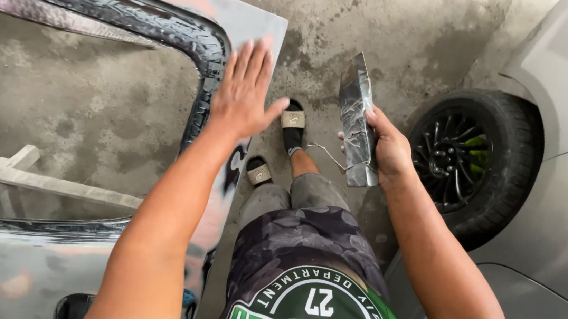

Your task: The person sands the edges and surface of a car door panel using a sanding block and a blue cloth. They wipe the surface periodically to check the progress. The person then moves to a bucket to rinse the sanding block and cloth.

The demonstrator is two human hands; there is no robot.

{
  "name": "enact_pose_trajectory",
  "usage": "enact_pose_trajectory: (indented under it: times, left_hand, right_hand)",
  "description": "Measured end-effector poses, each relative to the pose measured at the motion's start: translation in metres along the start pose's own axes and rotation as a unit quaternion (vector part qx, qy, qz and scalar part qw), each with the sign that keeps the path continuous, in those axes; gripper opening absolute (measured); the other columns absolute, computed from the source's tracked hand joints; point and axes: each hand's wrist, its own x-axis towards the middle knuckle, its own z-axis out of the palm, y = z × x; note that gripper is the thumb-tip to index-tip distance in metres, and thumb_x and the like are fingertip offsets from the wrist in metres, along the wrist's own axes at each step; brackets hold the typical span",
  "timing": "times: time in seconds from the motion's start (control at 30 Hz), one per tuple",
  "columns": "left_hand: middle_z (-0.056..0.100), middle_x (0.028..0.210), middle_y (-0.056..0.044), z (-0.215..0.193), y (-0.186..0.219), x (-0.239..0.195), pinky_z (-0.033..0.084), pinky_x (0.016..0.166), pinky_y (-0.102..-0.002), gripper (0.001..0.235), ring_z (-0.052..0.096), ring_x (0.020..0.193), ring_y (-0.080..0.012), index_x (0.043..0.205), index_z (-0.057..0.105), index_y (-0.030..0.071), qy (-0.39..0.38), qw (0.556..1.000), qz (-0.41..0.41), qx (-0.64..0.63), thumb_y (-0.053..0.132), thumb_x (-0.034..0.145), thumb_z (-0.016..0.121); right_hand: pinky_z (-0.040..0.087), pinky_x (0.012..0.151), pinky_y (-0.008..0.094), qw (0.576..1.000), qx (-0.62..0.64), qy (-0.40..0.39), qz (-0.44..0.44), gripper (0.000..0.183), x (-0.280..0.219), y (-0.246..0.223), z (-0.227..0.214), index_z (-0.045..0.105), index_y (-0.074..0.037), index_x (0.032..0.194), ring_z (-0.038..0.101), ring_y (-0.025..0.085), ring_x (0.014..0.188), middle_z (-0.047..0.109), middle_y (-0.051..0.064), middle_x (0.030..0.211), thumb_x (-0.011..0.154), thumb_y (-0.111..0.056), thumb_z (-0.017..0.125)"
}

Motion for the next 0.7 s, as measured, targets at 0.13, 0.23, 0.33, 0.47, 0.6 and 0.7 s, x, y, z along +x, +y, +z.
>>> enact_pose_trajectory:
  times: [0.13, 0.23, 0.33, 0.47, 0.6, 0.7]
  left_hand:
    - [0.01, 0.172, -0.02, -0.014, -0.005, 0.046, 0.004, 0.128, -0.052, 0.099, 0.006, 0.159, -0.0372, 0.164, 0.015, -0.002, -0.001, 1.0, -0.011, -0.019, 0.064, 0.1, 0.051]
    - [0.009, 0.173, -0.019, -0.013, -0.007, 0.049, 0.004, 0.129, -0.052, 0.098, 0.007, 0.16, -0.0363, 0.166, 0.015, -0.001, 0.0, 1.0, -0.016, -0.023, 0.062, 0.1, 0.052]
    - [0.009, 0.174, -0.019, -0.002, -0.005, 0.033, 0.003, 0.13, -0.052, 0.097, 0.006, 0.161, -0.0363, 0.166, 0.016, -0.001, 0.019, 1.0, -0.01, -0.021, 0.061, 0.101, 0.052]
    - [0.008, 0.173, -0.02, 0.004, 0.003, -0.013, 0.002, 0.128, -0.051, 0.095, 0.006, 0.16, -0.0366, 0.164, 0.018, -0.003, 0.037, 0.999, -0.007, 0.002, 0.06, 0.1, 0.051]
    - [0.009, 0.172, -0.021, 0.02, 0.011, -0.077, 0.002, 0.128, -0.05, 0.095, 0.005, 0.159, -0.0365, 0.163, 0.019, -0.003, 0.044, 0.999, -0.011, 0.024, 0.059, 0.098, 0.051]
    - [0.01, 0.172, -0.021, 0.031, 0.015, -0.127, 0.003, 0.128, -0.049, 0.094, 0.006, 0.159, -0.0363, 0.163, 0.02, -0.002, 0.064, 0.997, -0.008, 0.04, 0.059, 0.098, 0.05]
  right_hand:
    - [0.062, 0.072, 0.038, 1.0, 0.0, -0.002, 0.0, 0.053, 0.005, 0.0, -0.006, 0.047, -0.009, 0.153, 0.072, 0.024, 0.088, 0.067, 0.01, 0.115, 0.104, -0.031, 0.048]
    - [0.062, 0.072, 0.038, 1.0, -0.006, -0.005, -0.007, 0.052, 0.001, 0.006, -0.009, 0.047, -0.009, 0.152, 0.072, 0.024, 0.088, 0.068, 0.01, 0.116, 0.104, -0.03, 0.047]
    - [0.061, 0.072, 0.039, 1.0, -0.012, -0.01, -0.02, 0.05, -0.006, 0.012, -0.011, 0.049, -0.008, 0.151, 0.072, 0.025, 0.088, 0.067, 0.01, 0.114, 0.106, -0.03, 0.047]
    - [0.062, 0.072, 0.041, 0.999, 0.0, -0.024, -0.037, 0.048, -0.026, 0.029, -0.011, 0.051, -0.007, 0.146, 0.073, 0.026, 0.087, 0.069, 0.01, 0.111, 0.104, -0.03, 0.048]
    - [0.062, 0.073, 0.041, 0.998, -0.023, -0.029, -0.057, 0.047, -0.053, 0.051, -0.006, 0.053, -0.007, 0.145, 0.073, 0.025, 0.089, 0.068, 0.01, 0.11, 0.106, -0.033, 0.049]
    - [0.062, 0.073, 0.042, 0.996, -0.011, -0.048, -0.069, 0.044, -0.073, 0.075, -0.006, 0.054, -0.006, 0.141, 0.073, 0.026, 0.087, 0.068, 0.01, 0.108, 0.106, -0.032, 0.05]
